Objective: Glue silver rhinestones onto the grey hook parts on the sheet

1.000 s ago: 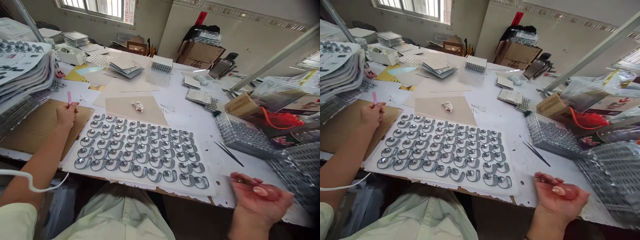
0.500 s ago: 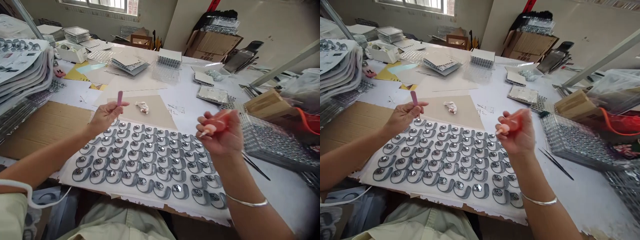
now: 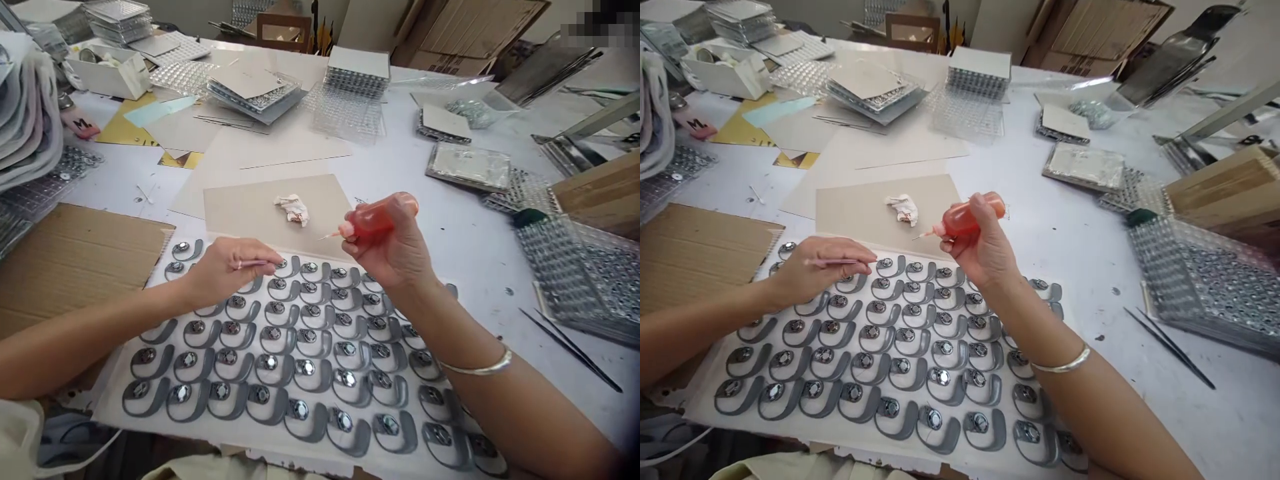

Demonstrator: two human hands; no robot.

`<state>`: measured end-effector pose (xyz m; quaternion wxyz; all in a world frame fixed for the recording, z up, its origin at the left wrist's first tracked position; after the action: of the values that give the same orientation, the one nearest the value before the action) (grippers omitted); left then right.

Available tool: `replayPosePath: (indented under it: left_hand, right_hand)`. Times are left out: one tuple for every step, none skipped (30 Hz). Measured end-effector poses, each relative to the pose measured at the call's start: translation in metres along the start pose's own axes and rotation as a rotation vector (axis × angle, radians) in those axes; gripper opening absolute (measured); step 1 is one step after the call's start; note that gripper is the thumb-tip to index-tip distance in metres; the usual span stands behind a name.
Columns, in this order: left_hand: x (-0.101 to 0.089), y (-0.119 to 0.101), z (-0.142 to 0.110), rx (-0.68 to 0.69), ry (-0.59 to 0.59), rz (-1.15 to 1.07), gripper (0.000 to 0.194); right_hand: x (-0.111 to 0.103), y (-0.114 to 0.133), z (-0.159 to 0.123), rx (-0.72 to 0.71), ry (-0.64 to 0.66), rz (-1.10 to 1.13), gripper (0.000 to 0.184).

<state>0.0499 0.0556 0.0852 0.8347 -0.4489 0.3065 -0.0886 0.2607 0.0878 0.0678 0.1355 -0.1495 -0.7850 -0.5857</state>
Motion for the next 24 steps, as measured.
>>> replayPosePath:
  left_hand:
    - [-0.001,-0.003,-0.002,0.078,-0.012,0.045,0.016]
    - [-0.001,-0.005,-0.005,0.152,-0.018,0.086,0.016]
    - [0.000,-0.008,-0.007,0.214,-0.015,0.120,0.018]
    - [0.001,-0.009,-0.011,0.264,-0.005,0.146,0.020]
    - [0.002,-0.011,-0.014,0.305,0.008,0.168,0.021]
    - [0.003,-0.013,-0.017,0.348,0.019,0.192,0.020]
    - [0.005,-0.016,-0.020,0.386,0.032,0.225,0.020]
    - [0.006,-0.018,-0.024,0.419,0.044,0.270,0.018]
    - [0.008,-0.020,-0.027,0.448,0.054,0.323,0.017]
    - [0.010,-0.022,-0.029,0.474,0.064,0.374,0.016]
    - [0.011,-0.024,-0.032,0.496,0.075,0.418,0.016]
    - [0.013,-0.025,-0.033,0.511,0.087,0.455,0.016]
    - [0.015,-0.025,-0.035,0.515,0.100,0.484,0.016]
    - [0.017,-0.026,-0.035,0.517,0.110,0.505,0.017]
    - [0.018,-0.026,-0.036,0.519,0.116,0.518,0.018]
    - [0.020,-0.027,-0.036,0.522,0.121,0.524,0.019]
    - [0.020,-0.028,-0.037,0.527,0.121,0.518,0.020]
    - [0.021,-0.029,-0.037,0.536,0.111,0.502,0.021]
    - [0.020,-0.030,-0.037,0.547,0.097,0.483,0.020]
    - [0.020,-0.032,-0.037,0.554,0.086,0.469,0.020]
    - [0.021,-0.033,-0.037,0.559,0.078,0.465,0.019]
    - [0.021,-0.034,-0.037,0.564,0.072,0.470,0.018]
    - [0.022,-0.035,-0.037,0.573,0.067,0.484,0.018]
    - [0.023,-0.037,-0.037,0.583,0.070,0.504,0.018]
  right_hand:
    - [0.002,-0.002,0.002,-0.002,-0.007,-0.013,0.051]
    - [0.005,-0.004,0.004,0.000,-0.010,-0.027,0.052]
    - [0.008,-0.007,0.006,0.005,-0.009,-0.039,0.051]
    - [0.012,-0.011,0.009,0.013,-0.004,-0.047,0.050]
    - [0.016,-0.014,0.010,0.022,0.002,-0.049,0.049]
    - [0.021,-0.018,0.012,0.028,0.007,-0.047,0.048]
    - [0.025,-0.021,0.014,0.028,0.009,-0.044,0.047]
    - [0.029,-0.024,0.015,0.021,0.009,-0.044,0.046]
    - [0.033,-0.027,0.015,0.005,0.009,-0.052,0.045]
    - [0.037,-0.029,0.015,-0.020,0.009,-0.069,0.043]
    - [0.041,-0.030,0.014,-0.050,0.007,-0.093,0.041]
    - [0.044,-0.032,0.013,-0.085,0.002,-0.124,0.040]
    - [0.046,-0.032,0.011,-0.123,-0.002,-0.160,0.039]
    - [0.049,-0.033,0.009,-0.162,-0.003,-0.197,0.038]
    - [0.051,-0.033,0.006,-0.201,0.000,-0.231,0.038]
    - [0.053,-0.032,0.003,-0.239,0.004,-0.260,0.037]
    - [0.054,-0.032,0.000,-0.275,0.009,-0.288,0.036]
    - [0.056,-0.032,-0.003,-0.307,0.013,-0.315,0.034]
    - [0.056,-0.032,-0.005,-0.335,0.011,-0.338,0.033]
    - [0.056,-0.031,-0.007,-0.359,0.004,-0.358,0.032]
    - [0.056,-0.031,-0.009,-0.378,-0.004,-0.375,0.032]
    - [0.056,-0.031,-0.010,-0.394,-0.011,-0.387,0.031]
    - [0.055,-0.031,-0.011,-0.408,-0.017,-0.392,0.031]
    - [0.055,-0.031,-0.012,-0.423,-0.022,-0.395,0.031]
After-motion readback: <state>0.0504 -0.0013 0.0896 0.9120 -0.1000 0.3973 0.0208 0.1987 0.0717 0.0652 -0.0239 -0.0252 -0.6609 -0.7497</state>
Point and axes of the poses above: each hand's wrist, its own z-axis towards the middle knuckle, its own x-axis out of the palm, y = z × x, the point moved 8 cm from there along z, towards the middle knuckle, and after that the axes turned 10 degrees about x, right-handed, at the moved point
